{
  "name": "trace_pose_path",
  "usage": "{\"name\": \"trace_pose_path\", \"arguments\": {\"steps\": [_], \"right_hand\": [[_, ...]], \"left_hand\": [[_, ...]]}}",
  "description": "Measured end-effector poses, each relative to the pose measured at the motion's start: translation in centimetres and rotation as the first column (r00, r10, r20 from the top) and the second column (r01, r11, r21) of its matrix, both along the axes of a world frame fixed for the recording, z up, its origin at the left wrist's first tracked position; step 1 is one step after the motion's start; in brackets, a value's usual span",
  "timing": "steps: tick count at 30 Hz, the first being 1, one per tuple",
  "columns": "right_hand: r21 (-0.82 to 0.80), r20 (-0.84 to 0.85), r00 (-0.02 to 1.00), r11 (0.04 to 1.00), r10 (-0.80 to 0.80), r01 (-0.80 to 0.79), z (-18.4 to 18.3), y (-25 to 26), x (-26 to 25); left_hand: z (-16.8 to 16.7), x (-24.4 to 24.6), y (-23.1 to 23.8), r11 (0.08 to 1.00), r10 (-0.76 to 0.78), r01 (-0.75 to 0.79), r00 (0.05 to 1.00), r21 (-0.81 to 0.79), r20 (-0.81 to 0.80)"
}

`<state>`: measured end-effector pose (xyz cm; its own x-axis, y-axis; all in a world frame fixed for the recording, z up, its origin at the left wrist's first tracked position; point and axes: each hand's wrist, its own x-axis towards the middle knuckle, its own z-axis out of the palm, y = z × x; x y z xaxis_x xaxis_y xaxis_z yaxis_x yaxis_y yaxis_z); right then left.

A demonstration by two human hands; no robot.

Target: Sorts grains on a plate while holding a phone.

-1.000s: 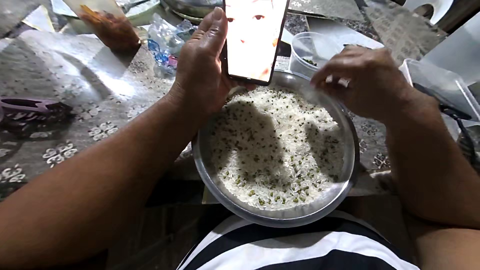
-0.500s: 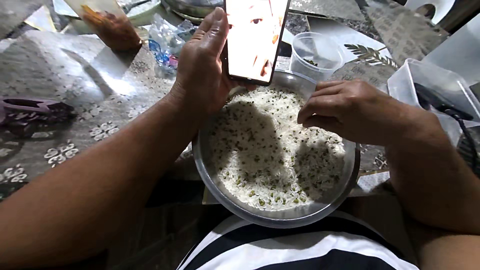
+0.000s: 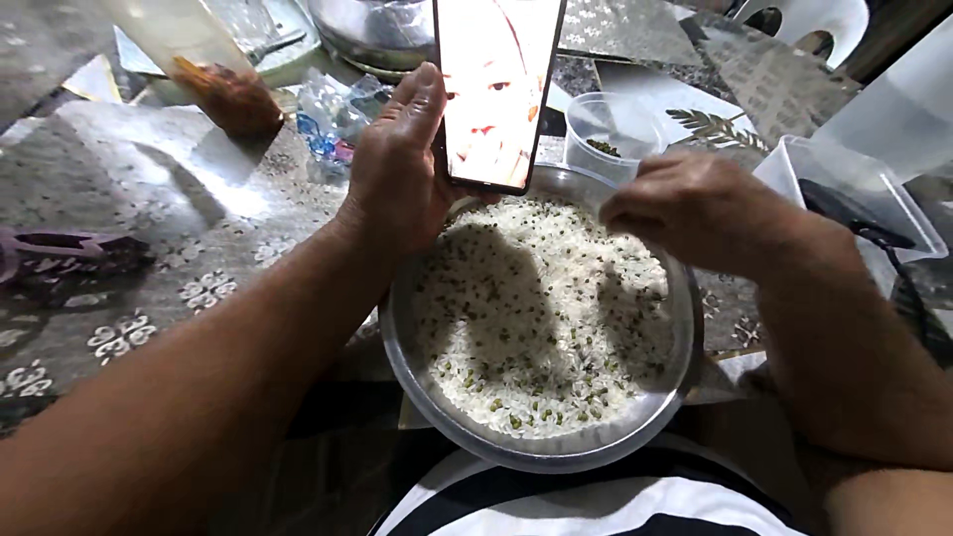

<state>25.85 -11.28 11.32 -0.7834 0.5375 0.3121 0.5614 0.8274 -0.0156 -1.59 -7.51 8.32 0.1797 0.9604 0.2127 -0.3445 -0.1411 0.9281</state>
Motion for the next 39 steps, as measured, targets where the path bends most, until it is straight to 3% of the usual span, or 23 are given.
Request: {"name": "trace_pose_path", "arguments": {"steps": [4, 7, 10, 12, 15, 17, 23, 34, 39], "right_hand": [[0.134, -0.182, 0.942, 0.941, -0.283, 0.309, 0.1, 2.1, 1.1], [0.148, -0.222, 0.92, 0.922, -0.322, 0.359, 0.0, 2.3, 1.1], [0.102, -0.165, 0.955, 0.959, -0.245, 0.263, 0.3, 1.2, 0.6], [-0.085, -0.023, 0.983, 0.98, -0.181, 0.179, 0.7, -0.1, 0.4], [-0.349, 0.256, 0.96, 0.914, -0.117, 0.205, 0.1, -1.0, -0.4], [-0.322, 0.263, 0.964, 0.939, -0.036, 0.123, -0.8, -1.2, -1.0], [-0.098, 0.046, 0.99, 0.987, 0.131, -0.126, -1.1, -1.3, -1.1], [0.071, 0.007, 0.991, 0.989, 0.131, -0.131, -2.2, -0.4, -1.0], [0.086, -0.021, 0.994, 0.991, 0.109, -0.106, -2.8, 0.5, -1.0]], "left_hand": [[0.1, 0.0, -0.1, 1.0, -0.011, 0.011, 1.0, -0.018, 0.01], [0.1, 0.0, -0.1, 1.0, -0.002, 0.002, 1.0, -0.017, -0.001], [0.2, 0.1, -0.2, 1.0, 0.007, -0.007, 1.0, -0.021, 0.009], [0.1, 0.0, -0.1, 1.0, -0.003, 0.003, 1.0, -0.019, 0.011], [0.1, -0.2, 0.0, 1.0, -0.004, 0.004, 1.0, -0.013, 0.004], [0.2, -0.1, 0.0, 1.0, 0.002, -0.002, 1.0, -0.027, 0.01], [0.2, 0.2, -0.2, 0.998, 0.04, -0.038, 0.998, -0.055, 0.053], [0.3, 0.5, 0.1, 0.999, 0.031, -0.031, 0.999, -0.044, 0.016], [0.3, -0.5, 1.1, 0.993, 0.112, -0.112, 0.994, 0.041, -0.002]]}}
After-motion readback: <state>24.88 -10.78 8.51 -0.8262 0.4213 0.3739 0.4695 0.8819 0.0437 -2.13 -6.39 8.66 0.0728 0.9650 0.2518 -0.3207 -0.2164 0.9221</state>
